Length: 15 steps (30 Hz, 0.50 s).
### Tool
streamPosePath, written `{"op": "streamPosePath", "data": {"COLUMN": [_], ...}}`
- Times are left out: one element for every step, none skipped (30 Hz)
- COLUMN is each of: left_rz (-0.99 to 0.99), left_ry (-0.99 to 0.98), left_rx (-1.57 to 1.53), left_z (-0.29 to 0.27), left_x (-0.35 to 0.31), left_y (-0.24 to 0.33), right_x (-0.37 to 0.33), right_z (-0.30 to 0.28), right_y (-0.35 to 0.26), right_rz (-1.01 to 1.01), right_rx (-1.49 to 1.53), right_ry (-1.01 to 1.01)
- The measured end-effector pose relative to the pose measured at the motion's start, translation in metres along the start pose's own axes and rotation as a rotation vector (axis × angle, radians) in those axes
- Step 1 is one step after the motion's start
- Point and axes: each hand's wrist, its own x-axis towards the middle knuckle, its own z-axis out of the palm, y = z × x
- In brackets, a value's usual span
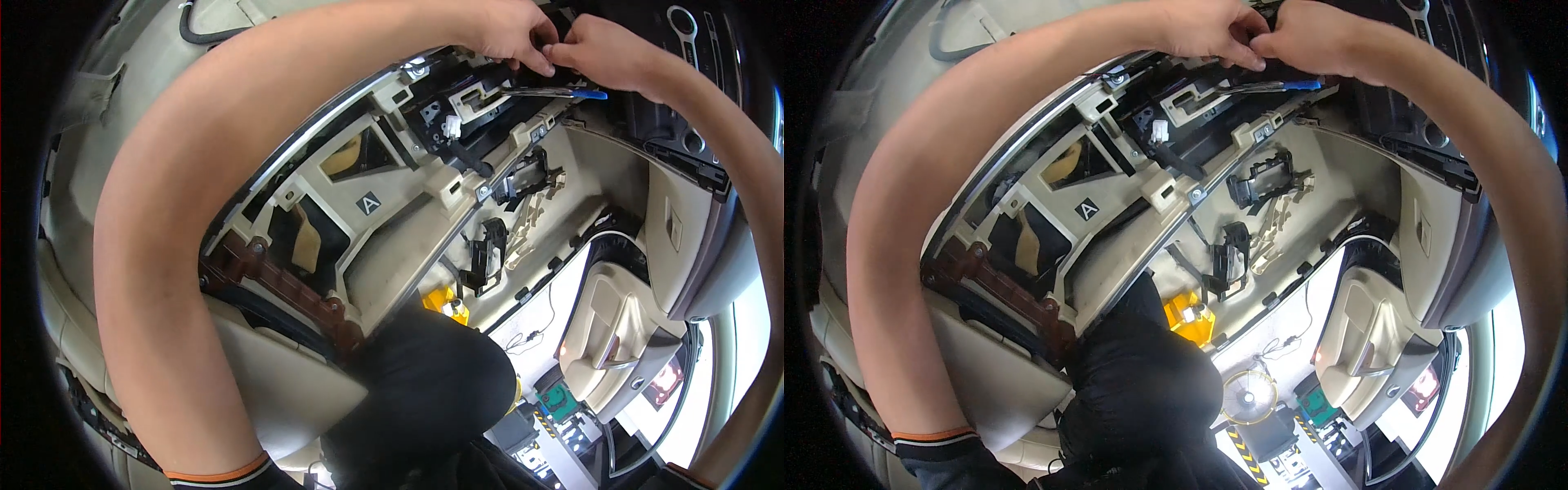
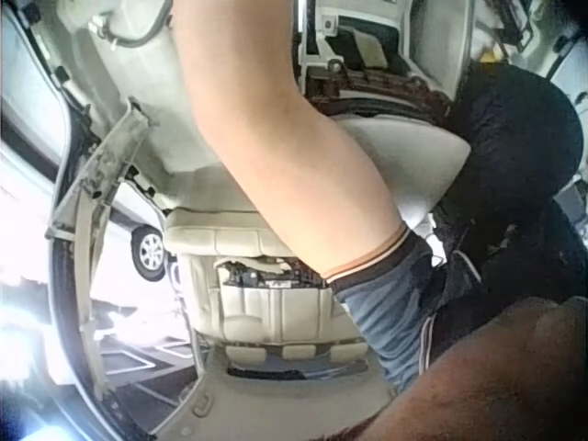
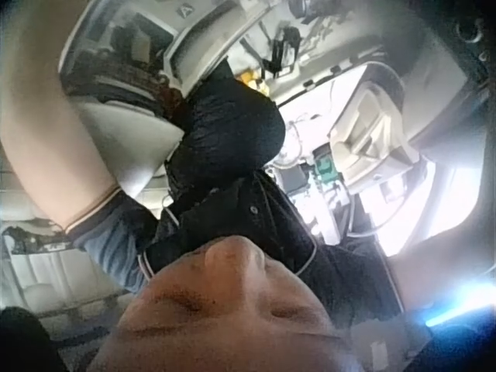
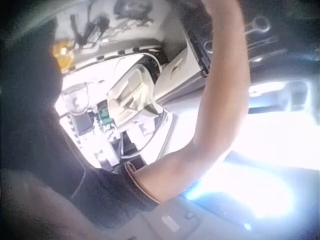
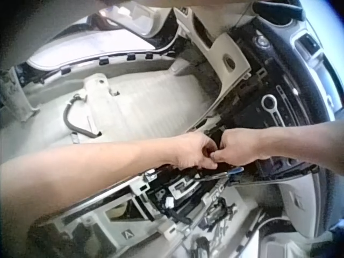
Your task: Remove screws and interior trim panels from the center console area of a car.
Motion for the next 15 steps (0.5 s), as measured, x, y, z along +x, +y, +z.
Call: {"op": "streamPosePath", "data": {"left_rz": [-0.009, -0.059, -0.06, -0.013, 0.034, 0.012, 0.016, 0.042, 0.067, 0.118, 0.026, 0.044, 0.059, 0.014, -0.066], "left_ry": [0.034, 0.034, 0.04, 0.084, 0.127, 0.134, 0.137, 0.157, 0.178, 0.214, 0.176, 0.182, 0.188, 0.175, 0.154], "left_rx": [0.072, 0.074, 0.086, 0.146, 0.207, 0.159, 0.164, 0.247, 0.335, 0.349, 0.436, 0.59, 0.744, 0.776, 0.82], "left_z": [0.001, 0.003, -0.001, 0.0, 0.002, 0.005, 0.006, 0.007, 0.005, 0.005, 0.002, -0.001, -0.004, -0.005, -0.005], "left_x": [0.002, 0.002, -0.001, -0.002, -0.004, -0.005, -0.005, -0.006, -0.007, -0.01, -0.011, -0.016, -0.022, -0.025, -0.033], "left_y": [0.003, 0.006, 0.003, -0.004, -0.01, -0.01, -0.009, -0.008, -0.009, -0.009, -0.008, -0.01, -0.012, -0.011, -0.015], "right_x": [0.002, 0.006, 0.005, 0.002, -0.001, -0.007, -0.006, -0.003, 0.0, 0.001, 0.001, 0.002, 0.004, 0.002, 0.007], "right_z": [-0.003, -0.005, -0.003, 0.003, 0.007, 0.002, 0.0, 0.002, 0.002, 0.004, 0.002, 0.002, 0.0, -0.002, 0.001], "right_y": [0.002, 0.006, 0.007, 0.01, 0.011, 0.008, 0.012, 0.017, 0.018, 0.017, 0.018, 0.015, 0.011, 0.008, -0.002], "right_rz": [0.021, 0.009, 0.003, -0.27, -0.541, -0.571, -0.568, -0.66, -0.752, -0.73, -0.707, -0.673, -0.641, -0.577, -0.542], "right_rx": [0.008, -0.03, -0.031, -0.264, -0.496, -0.703, -0.709, -0.758, -0.808, -0.8, -0.788, -0.78, -0.773, -0.777, -0.763], "right_ry": [-0.024, -0.098, -0.085, 0.133, 0.355, 0.34, 0.345, 0.366, 0.393, 0.358, 0.344, 0.316, 0.288, 0.244, 0.218]}}
